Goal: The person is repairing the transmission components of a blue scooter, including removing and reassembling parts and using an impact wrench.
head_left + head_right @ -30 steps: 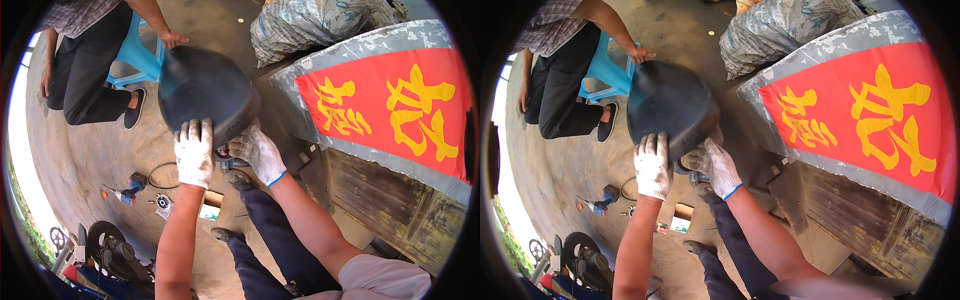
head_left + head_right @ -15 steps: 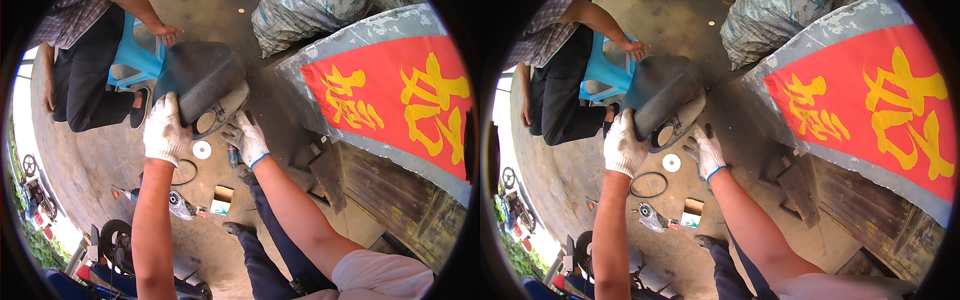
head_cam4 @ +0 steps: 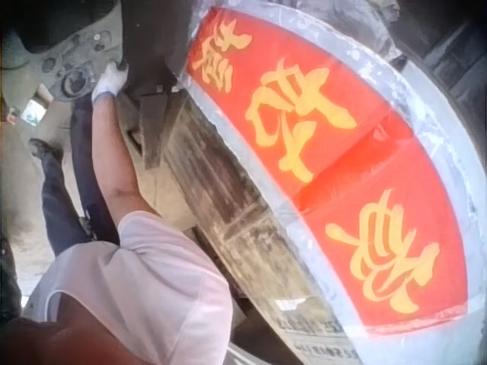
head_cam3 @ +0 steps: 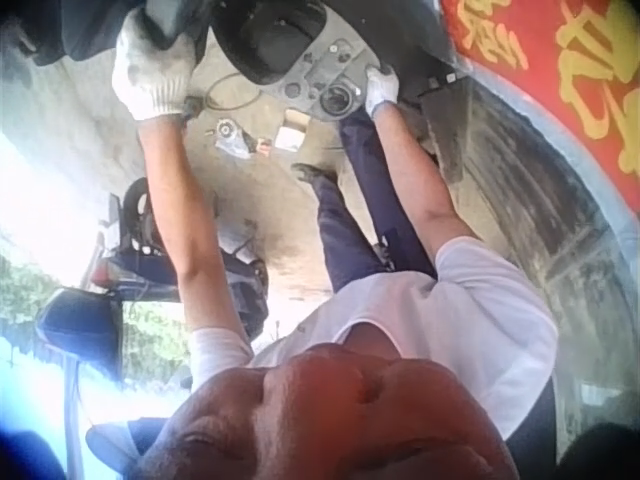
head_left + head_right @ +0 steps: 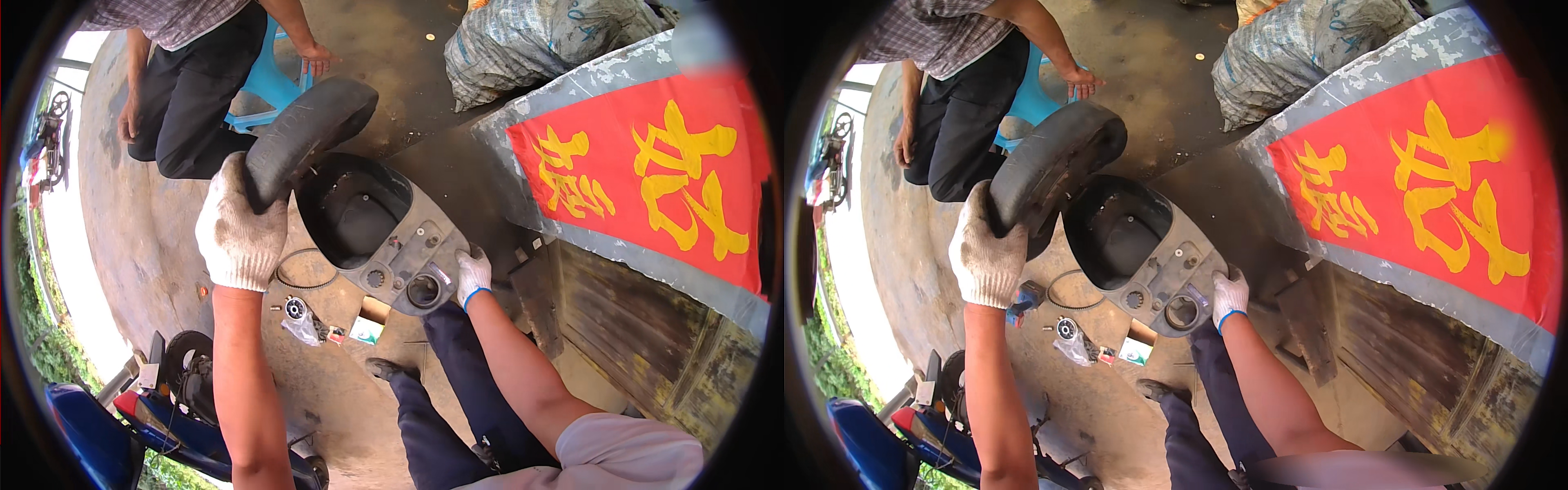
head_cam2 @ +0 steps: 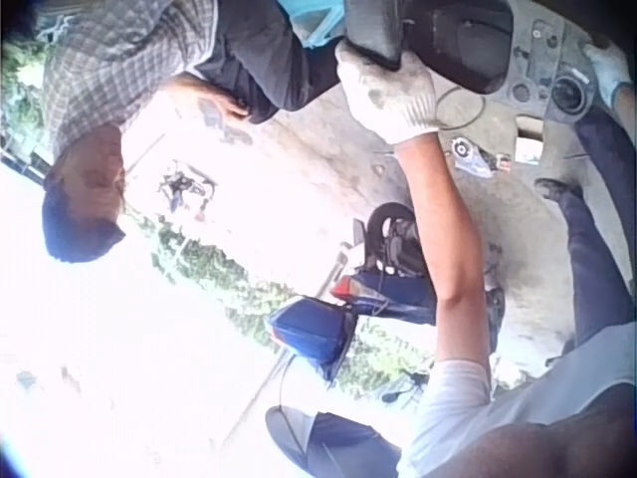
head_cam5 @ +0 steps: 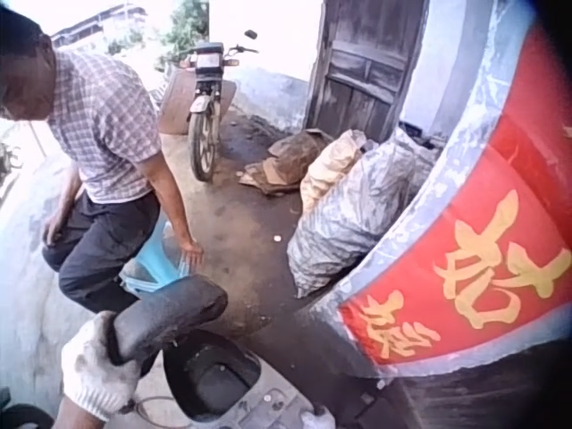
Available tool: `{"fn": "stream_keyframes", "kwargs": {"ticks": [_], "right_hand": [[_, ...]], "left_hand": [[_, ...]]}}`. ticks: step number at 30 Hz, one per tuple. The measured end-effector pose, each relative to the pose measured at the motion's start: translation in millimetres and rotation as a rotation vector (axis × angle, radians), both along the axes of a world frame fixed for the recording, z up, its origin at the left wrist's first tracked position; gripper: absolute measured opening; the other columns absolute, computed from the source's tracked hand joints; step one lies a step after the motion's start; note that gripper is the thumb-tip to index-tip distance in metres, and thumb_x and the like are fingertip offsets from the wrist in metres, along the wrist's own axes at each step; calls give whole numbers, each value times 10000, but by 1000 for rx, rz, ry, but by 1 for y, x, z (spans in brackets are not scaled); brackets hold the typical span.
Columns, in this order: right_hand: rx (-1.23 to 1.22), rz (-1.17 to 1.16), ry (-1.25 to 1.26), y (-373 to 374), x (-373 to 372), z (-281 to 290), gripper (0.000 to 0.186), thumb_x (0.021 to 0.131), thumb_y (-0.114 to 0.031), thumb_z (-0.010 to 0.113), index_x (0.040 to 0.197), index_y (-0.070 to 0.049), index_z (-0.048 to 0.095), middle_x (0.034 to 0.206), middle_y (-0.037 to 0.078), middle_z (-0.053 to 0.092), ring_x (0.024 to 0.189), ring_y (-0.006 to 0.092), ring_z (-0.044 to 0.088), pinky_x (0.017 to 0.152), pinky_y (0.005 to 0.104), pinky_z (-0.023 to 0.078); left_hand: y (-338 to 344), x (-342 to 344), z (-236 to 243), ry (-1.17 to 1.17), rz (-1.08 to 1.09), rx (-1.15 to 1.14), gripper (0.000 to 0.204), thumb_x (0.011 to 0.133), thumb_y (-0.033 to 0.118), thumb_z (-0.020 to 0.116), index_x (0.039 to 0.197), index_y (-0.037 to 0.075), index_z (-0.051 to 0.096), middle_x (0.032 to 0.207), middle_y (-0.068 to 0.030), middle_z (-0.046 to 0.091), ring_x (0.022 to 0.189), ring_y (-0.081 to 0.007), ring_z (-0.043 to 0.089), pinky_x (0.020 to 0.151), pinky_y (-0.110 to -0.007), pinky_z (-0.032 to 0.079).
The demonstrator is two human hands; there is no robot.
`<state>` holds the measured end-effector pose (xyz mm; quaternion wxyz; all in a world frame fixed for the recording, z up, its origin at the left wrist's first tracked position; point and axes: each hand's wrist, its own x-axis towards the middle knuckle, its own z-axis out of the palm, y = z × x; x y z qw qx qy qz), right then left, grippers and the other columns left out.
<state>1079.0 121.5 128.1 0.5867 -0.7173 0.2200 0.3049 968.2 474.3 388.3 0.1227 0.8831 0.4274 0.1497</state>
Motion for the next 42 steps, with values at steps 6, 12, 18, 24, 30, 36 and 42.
{"fn": "stream_keyframes", "kwargs": {"ticks": [6,12,18,24,30,36,42], "right_hand": [[-29,109,-91,-64,38,32,362,1008,-105,683,1348,17,655,1292,96,713,1167,198,649,1073,333,466],[46,541,-174,-55,60,112,404,1029,-178,695,1368,37,645,1309,116,697,1153,196,649,1061,335,488],[4,1027,-376,-42,86,265,406,1074,-185,601,1403,53,611,1345,141,678,1188,208,643,1041,354,517],[190,1365,-488,66,-107,387,398,1031,-79,601,1405,57,611,1352,146,679,1207,220,643,1093,346,483],[449,1577,-439,166,-421,512,387,987,-35,646,1359,70,640,1308,157,703,1175,213,663,1068,333,496],[782,1802,-456,284,-723,578,399,991,-101,639,1357,56,670,1288,168,730,1169,224,684,1057,334,505],[937,1895,-906,372,-964,624,298,962,-149,684,1212,-6,762,1157,172,788,1070,258,746,952,343,548]], "left_hand": [[-24,-107,93,-54,361,-90,640,807,76,743,1424,-18,601,1270,-229,722,1167,-286,714,1052,-386,531],[-119,-274,225,-104,719,17,632,756,3,716,1377,-59,613,1181,-214,745,1077,-235,727,992,-362,553],[-228,-423,338,-72,917,4,628,717,103,762,1319,-28,646,1114,-236,744,978,-365,758,917,-373,591],[-360,-613,460,-285,1213,162,665,691,15,692,1349,-70,648,1148,-153,760,1037,-185,722,959,-326,559],[-456,-769,608,-582,1366,457,731,762,-29,634,1488,-56,554,1348,-142,668,1176,-194,661,1005,-308,529],[-490,-929,667,-449,1318,630,630,907,64,699,1508,-39,537,1384,-182,665,1239,-229,653,1062,-340,512],[-469,-1066,643,100,1552,635,545,905,365,749,1390,126,677,1199,-133,778,1098,-306,743,994,-384,548]]}}
